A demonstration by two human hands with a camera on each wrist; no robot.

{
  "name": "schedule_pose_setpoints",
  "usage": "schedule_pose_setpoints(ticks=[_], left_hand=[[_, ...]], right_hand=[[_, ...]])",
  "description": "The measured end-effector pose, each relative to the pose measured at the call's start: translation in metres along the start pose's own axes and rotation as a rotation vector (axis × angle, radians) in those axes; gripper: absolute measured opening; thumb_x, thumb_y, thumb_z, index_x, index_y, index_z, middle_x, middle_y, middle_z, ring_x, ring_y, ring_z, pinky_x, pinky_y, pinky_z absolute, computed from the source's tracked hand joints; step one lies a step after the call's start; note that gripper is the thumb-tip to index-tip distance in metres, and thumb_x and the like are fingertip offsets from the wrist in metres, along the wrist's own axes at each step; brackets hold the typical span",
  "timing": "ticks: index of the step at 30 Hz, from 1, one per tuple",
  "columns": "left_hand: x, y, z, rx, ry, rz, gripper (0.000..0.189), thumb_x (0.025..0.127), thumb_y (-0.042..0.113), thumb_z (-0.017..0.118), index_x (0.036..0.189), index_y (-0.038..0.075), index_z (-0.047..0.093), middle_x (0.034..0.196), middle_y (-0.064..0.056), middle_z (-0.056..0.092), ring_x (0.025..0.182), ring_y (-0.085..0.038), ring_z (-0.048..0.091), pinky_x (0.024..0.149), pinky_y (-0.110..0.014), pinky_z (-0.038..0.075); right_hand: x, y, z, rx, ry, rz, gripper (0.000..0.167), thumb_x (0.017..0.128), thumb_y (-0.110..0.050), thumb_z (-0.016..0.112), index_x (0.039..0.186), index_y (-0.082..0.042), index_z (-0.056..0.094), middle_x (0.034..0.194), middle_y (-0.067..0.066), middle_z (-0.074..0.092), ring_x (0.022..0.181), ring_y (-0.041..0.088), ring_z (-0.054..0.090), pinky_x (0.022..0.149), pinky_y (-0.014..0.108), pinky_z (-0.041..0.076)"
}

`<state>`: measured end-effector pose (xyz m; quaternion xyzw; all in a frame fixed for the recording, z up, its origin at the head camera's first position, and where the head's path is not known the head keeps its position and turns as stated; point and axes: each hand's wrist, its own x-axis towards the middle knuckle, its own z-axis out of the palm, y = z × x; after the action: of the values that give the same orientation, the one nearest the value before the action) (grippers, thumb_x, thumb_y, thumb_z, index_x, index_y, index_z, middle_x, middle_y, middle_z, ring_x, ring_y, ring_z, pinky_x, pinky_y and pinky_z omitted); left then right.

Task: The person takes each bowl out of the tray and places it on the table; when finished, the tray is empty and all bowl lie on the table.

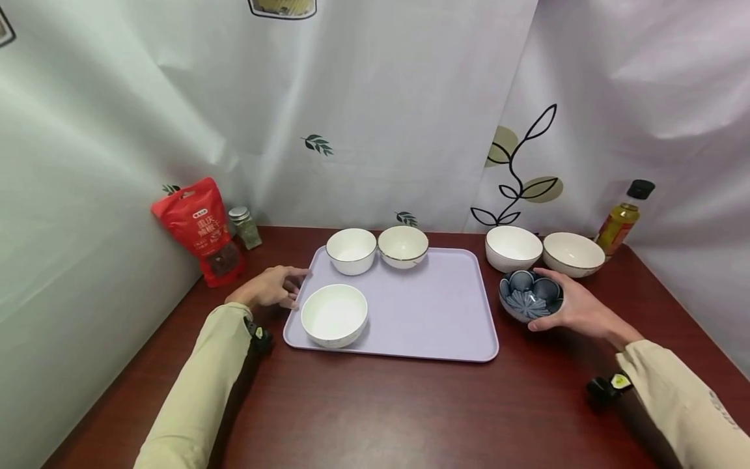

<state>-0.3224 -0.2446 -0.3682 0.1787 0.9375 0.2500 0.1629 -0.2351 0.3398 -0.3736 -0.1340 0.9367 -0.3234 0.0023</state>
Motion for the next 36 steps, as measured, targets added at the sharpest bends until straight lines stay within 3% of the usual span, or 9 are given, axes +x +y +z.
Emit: schedule_pose_setpoints(ticks=[6, 13, 21, 25, 29, 36], left_hand=[[0.000, 0.000, -0.001, -0.007, 0.003, -0.002, 0.081, 0.077, 0.000, 0.078, 0.150, 0.002, 0.043, 0.119, -0.025, 0.068, 0.106, -0.030, 0.067, 0.085, -0.037, 0.059], [0.000, -0.001, -0.003, -0.007, -0.004, -0.015, 0.081, 0.078, 0.001, 0.078, 0.151, 0.002, 0.043, 0.120, -0.025, 0.068, 0.107, -0.031, 0.067, 0.086, -0.038, 0.059], [0.000, -0.001, -0.002, -0.010, -0.006, -0.021, 0.081, 0.078, 0.001, 0.078, 0.151, 0.002, 0.042, 0.120, -0.025, 0.068, 0.107, -0.030, 0.067, 0.086, -0.038, 0.059], [0.000, -0.001, -0.002, -0.009, -0.003, -0.022, 0.081, 0.078, 0.001, 0.078, 0.151, 0.002, 0.043, 0.120, -0.025, 0.068, 0.107, -0.030, 0.067, 0.085, -0.037, 0.059], [0.002, -0.001, -0.001, -0.012, -0.001, -0.010, 0.082, 0.077, 0.001, 0.079, 0.150, 0.001, 0.043, 0.122, -0.026, 0.067, 0.108, -0.030, 0.067, 0.084, -0.037, 0.059], [0.003, -0.001, 0.000, -0.014, -0.005, -0.003, 0.082, 0.077, 0.000, 0.079, 0.151, 0.001, 0.042, 0.123, -0.026, 0.067, 0.108, -0.031, 0.067, 0.085, -0.037, 0.058]], right_hand=[[0.003, 0.000, -0.002, 0.020, 0.011, -0.006, 0.105, 0.067, -0.023, 0.091, 0.150, 0.006, 0.033, 0.137, 0.028, 0.051, 0.115, 0.021, 0.048, 0.086, 0.006, 0.033], [0.007, 0.001, -0.003, 0.025, -0.009, 0.010, 0.107, 0.068, -0.023, 0.090, 0.151, 0.007, 0.029, 0.140, 0.030, 0.047, 0.123, 0.040, 0.047, 0.087, 0.010, 0.032], [0.011, 0.001, -0.001, 0.024, -0.017, 0.007, 0.106, 0.070, -0.025, 0.089, 0.152, 0.007, 0.029, 0.141, 0.029, 0.047, 0.124, 0.040, 0.048, 0.089, 0.014, 0.034], [0.013, -0.002, 0.001, 0.017, -0.014, 0.006, 0.108, 0.070, -0.026, 0.089, 0.152, 0.008, 0.028, 0.142, 0.031, 0.044, 0.125, 0.042, 0.045, 0.101, 0.036, 0.040], [0.015, -0.004, 0.003, 0.014, -0.021, 0.024, 0.110, 0.072, -0.028, 0.087, 0.153, 0.011, 0.023, 0.144, 0.034, 0.039, 0.126, 0.045, 0.042, 0.105, 0.063, 0.036], [0.016, -0.004, 0.005, -0.036, -0.022, 0.030, 0.112, 0.075, -0.035, 0.085, 0.154, 0.010, 0.020, 0.144, 0.037, 0.036, 0.128, 0.049, 0.037, 0.105, 0.069, 0.034]])
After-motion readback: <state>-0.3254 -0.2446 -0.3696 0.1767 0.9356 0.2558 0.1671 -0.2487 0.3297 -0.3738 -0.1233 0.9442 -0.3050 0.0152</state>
